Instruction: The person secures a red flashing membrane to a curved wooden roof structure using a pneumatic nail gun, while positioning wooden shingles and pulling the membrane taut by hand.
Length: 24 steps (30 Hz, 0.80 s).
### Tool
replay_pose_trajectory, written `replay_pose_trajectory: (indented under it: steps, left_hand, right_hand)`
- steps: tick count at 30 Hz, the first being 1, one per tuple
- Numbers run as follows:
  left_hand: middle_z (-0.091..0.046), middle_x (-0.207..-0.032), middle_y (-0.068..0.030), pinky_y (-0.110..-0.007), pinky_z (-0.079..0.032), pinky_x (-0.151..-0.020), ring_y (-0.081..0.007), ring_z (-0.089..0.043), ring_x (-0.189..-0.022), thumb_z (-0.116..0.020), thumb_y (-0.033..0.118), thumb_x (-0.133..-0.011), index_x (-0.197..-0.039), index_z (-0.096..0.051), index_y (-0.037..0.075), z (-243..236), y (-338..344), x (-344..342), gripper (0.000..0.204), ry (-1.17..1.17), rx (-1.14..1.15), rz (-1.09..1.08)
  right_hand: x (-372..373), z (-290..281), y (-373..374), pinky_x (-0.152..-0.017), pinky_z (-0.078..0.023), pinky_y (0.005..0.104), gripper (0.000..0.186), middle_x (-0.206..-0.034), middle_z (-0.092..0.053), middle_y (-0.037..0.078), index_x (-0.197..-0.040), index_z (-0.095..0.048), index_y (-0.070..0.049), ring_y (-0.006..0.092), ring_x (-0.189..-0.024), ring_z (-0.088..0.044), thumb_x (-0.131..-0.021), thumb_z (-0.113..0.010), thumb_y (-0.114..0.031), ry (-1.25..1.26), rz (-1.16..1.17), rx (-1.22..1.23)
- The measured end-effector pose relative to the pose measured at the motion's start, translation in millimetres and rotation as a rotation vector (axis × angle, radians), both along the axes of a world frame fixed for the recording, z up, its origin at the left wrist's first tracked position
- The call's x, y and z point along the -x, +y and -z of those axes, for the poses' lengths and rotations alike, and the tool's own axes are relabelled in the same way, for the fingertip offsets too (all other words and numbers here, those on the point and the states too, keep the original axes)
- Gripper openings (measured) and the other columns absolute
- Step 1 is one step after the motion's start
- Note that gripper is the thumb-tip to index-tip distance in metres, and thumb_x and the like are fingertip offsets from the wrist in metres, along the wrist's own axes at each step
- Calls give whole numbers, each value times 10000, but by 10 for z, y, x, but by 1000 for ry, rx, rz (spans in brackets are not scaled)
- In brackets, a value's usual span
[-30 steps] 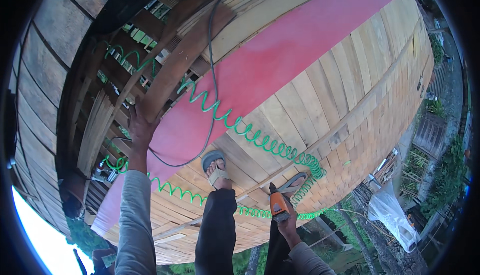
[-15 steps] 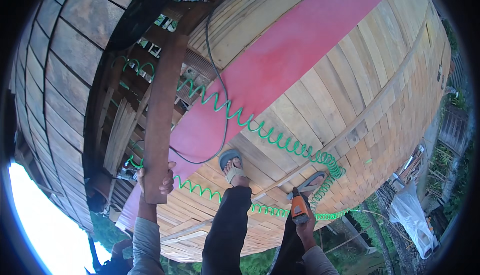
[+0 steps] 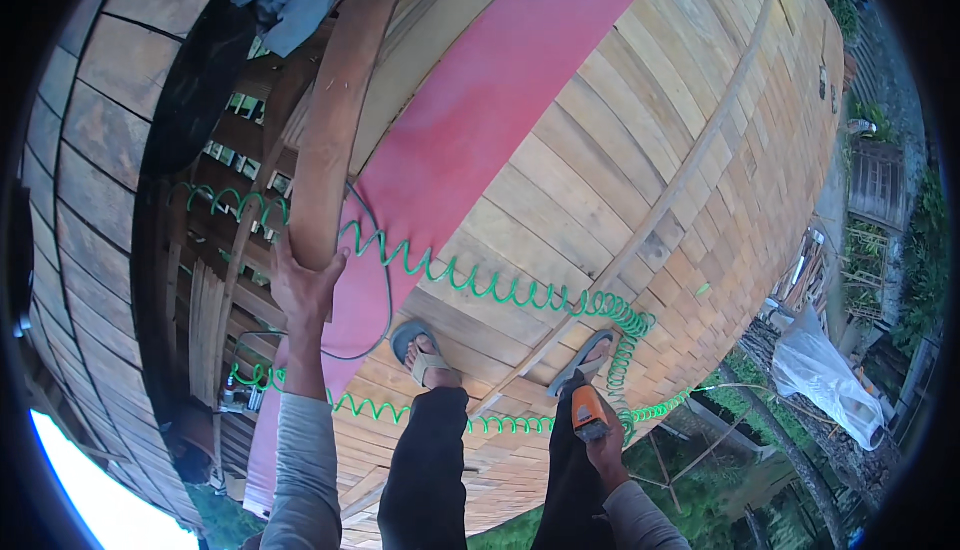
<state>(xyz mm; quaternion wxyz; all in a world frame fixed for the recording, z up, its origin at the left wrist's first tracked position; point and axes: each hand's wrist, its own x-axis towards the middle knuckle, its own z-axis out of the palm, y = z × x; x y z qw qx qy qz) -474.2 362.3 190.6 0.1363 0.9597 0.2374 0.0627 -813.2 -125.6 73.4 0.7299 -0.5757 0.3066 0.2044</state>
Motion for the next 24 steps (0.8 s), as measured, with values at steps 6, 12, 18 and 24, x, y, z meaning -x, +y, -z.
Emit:
replay_pose_trajectory:
  steps: [6,12,18,24]
  left_hand:
    - [-627,-1265,-225,-533,-534,-975,-429,-646,-1159,-935,415,-645,-1368,-565,5,348,-211,-469,910,-52,71,1]
    - [-636,-1272,-235,-525,-528,-995,-424,-649,-1171,-935,421,-653,-1406,-547,-29,483,-47,-68,959,23,118,-76]
    - [-676,-1204,-269,-477,-541,-983,-424,-688,-1094,-942,371,-672,-1376,-569,-72,627,247,317,911,-73,270,-61]
    - [-619,-1213,-206,-526,-539,-958,-429,-647,-1114,-968,379,-624,-1428,-543,23,500,155,372,976,-63,53,-28]
  right_hand:
    - [299,30,115,-996,-544,321,509,-1259,-643,73,-1444,-520,9,168,-1145,-655,-963,-678,-42,17,20,-39]
    - [222,-80,356,-991,-541,320,491,-1250,-662,85,-1434,-532,13,168,-1149,-655,-975,-677,-83,56,-119,51]
    - [164,89,164,-1009,-536,319,518,-1288,-643,78,-1449,-512,9,163,-1175,-643,-970,-697,-63,-69,-215,16]
    - [-94,10,68,-1027,-532,377,818,-1321,-678,123,-1480,-536,27,203,-1209,-660,-988,-630,-620,-120,-260,128]
